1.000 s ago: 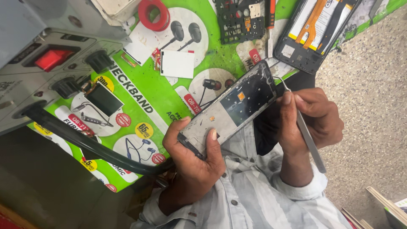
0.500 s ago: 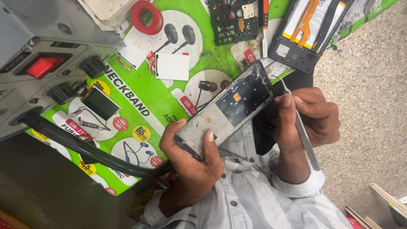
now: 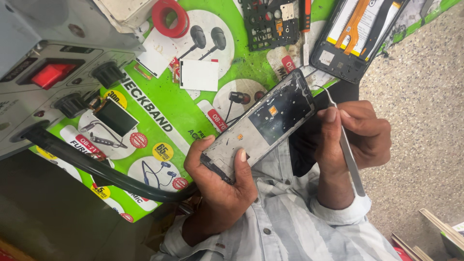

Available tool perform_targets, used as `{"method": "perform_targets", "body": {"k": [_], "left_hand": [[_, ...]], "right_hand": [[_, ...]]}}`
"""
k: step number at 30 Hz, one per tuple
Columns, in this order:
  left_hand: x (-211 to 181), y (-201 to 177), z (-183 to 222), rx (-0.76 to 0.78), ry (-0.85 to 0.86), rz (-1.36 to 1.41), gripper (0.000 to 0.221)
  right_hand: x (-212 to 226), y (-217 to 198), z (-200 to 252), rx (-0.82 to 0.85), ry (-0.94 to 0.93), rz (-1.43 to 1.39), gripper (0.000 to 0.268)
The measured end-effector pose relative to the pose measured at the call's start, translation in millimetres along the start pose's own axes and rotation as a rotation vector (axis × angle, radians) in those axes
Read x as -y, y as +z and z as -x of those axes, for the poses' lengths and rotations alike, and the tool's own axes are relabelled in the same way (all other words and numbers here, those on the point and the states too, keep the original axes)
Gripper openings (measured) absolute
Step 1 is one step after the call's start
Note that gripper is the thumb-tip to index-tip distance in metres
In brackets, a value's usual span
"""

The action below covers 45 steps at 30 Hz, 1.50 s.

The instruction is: The person uses a metal prying tool to carefully separate the screen assembly from the smartphone's frame. They then handle a yellow battery package and apply a strip of white adhesive tape to its edge.

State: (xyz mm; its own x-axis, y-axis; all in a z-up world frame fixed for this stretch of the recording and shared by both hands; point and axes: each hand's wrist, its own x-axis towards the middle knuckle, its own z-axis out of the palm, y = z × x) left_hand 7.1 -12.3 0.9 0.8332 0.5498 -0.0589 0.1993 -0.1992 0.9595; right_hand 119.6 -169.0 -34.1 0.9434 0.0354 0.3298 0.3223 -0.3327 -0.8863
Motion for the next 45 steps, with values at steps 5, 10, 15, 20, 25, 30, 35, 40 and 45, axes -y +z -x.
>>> {"method": "perform_targets", "body": {"k": [5, 10, 15, 20, 25, 30, 35, 40, 45], "left_hand": [[-0.1, 0.3, -0.3, -0.002, -0.006, -0.015, 0.058], [0.6, -0.7, 0.4, -0.002, 0.016, -0.053, 0.058], [0.7, -0.1, -0.1, -0.003, 0.007, -0.006, 0.057], [0.3, -0.8, -0.9, 0.006, 0.024, -0.022, 0.057], [0.0, -0.5, -1.0, 0.002, 0.022, -0.019, 0.057], [0.0, 0.9, -0.6, -0.013, 0.02, -0.045, 0.057], [0.7, -0.8, -0.7, 0.004, 0.022, -0.017, 0.057], [0.3, -0.8, -1.2, 0.005, 0.032, -0.027, 0.057], [1.4, -0.7, -0.7, -0.008, 0.039, -0.035, 0.056]], "right_hand": [[-3.3, -1.3, -0.9, 0.055, -0.033, 0.015, 0.023], [-2.7, 0.6, 2.2, 0.029, -0.012, 0.03, 0.023], [-2.3, 0.9, 3.7, 0.025, 0.001, -0.004, 0.023], [-4.4, 2.5, 2.5, 0.06, -0.029, 0.005, 0.023], [-0.3, 4.3, 3.3, 0.008, 0.026, -0.027, 0.022], [-2.4, 4.4, 1.7, 0.025, 0.005, 0.006, 0.022], [-4.9, 3.7, 3.9, -0.025, 0.018, -0.039, 0.023], [-6.8, 1.5, 6.1, 0.001, 0.008, -0.05, 0.025], [-7.7, 2.8, 5.6, 0.009, 0.013, -0.024, 0.022]]}}
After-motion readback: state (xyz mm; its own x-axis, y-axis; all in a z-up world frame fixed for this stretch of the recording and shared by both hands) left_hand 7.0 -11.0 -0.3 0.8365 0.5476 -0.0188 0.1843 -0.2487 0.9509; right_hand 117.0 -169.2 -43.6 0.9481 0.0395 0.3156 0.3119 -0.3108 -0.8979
